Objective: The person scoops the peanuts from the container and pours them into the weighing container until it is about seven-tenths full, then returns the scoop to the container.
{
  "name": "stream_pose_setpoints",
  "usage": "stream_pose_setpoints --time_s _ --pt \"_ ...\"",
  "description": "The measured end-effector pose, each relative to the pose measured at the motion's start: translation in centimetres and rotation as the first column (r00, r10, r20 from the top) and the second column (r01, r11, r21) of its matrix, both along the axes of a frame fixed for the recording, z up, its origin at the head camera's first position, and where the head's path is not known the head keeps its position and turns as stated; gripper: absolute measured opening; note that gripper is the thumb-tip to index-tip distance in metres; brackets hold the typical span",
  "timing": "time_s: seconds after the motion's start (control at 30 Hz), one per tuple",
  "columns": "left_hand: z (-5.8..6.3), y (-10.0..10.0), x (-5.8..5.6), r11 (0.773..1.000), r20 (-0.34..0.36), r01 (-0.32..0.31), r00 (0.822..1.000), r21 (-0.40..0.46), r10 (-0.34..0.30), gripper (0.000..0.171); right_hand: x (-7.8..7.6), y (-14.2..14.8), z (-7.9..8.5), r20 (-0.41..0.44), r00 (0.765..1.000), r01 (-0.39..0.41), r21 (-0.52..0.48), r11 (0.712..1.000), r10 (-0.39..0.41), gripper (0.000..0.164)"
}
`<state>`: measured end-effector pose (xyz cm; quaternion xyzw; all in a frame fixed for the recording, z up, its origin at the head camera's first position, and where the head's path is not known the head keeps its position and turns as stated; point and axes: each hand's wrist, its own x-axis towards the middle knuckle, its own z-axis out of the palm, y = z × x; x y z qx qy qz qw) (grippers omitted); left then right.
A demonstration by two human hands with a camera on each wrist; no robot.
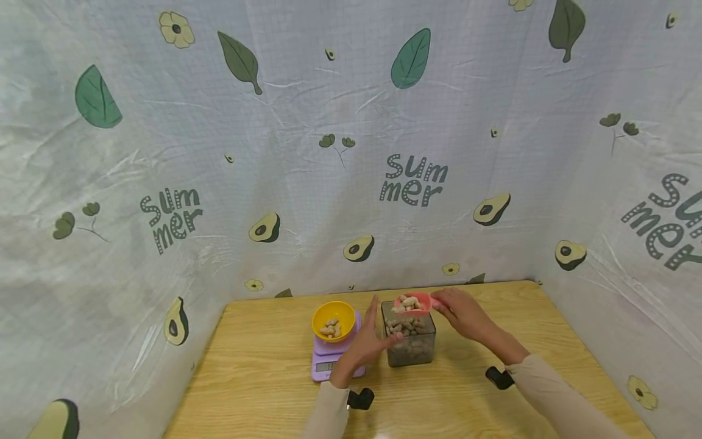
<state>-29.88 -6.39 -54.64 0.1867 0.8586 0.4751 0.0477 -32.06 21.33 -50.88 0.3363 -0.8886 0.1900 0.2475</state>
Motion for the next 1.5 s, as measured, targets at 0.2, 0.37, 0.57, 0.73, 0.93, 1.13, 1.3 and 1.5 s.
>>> stream_pose_setpoints --time_s 0.2,0.37,0.57,0.73,0.93,1.13,1.3,1.5 --pt "1.8 -1.8 0.4 0.998 -0.051 -0.045 0.998 0.035 0.047 0.107 -0.3 -0.9 1.7 0.036 0.999 -0.004 -0.019 1.0 0.005 0.024" --pt "2.8 -3.6 0.7 0.993 -0.135 -0.106 0.985 0.043 0.111 0.096 -0.7 -2.2 2.7 0.018 0.999 -0.027 -0.033 0.999 0.027 0.025" --pt "2.9 -6.1 0.6 0.971 -0.233 -0.224 0.943 0.085 0.238 0.09 -0.6 -4.4 3.8 0.103 0.994 -0.032 -0.055 0.998 0.038 0.028" --pt "2.4 -8.3 0.3 0.958 -0.211 -0.275 0.934 0.084 0.287 0.095 -0.9 -6.5 4.3 0.173 0.984 -0.036 -0.073 0.997 0.048 0.03" --pt "0.8 -10.4 -0.4 0.953 -0.137 -0.3 0.943 0.037 0.302 0.104 -2.1 -9.2 3.8 0.159 0.983 -0.081 -0.045 0.996 0.087 0.026" --pt "-1.2 -11.4 -0.6 0.956 -0.09 -0.292 0.952 -0.001 0.291 0.11 -2.9 -11.5 2.6 0.254 0.966 -0.05 0.034 0.998 0.039 0.029" --pt "-2.0 -11.7 -0.5 0.949 -0.055 -0.315 0.948 -0.036 0.312 0.112 -3.5 -13.0 2.4 0.33 0.943 0.003 0.121 0.993 -0.043 0.029" --pt "-2.4 -11.8 -0.6 0.946 -0.006 -0.32 0.947 -0.055 0.32 0.111 -4.3 -14.6 2.5 0.259 0.961 0.022 0.293 0.956 -0.102 0.027"
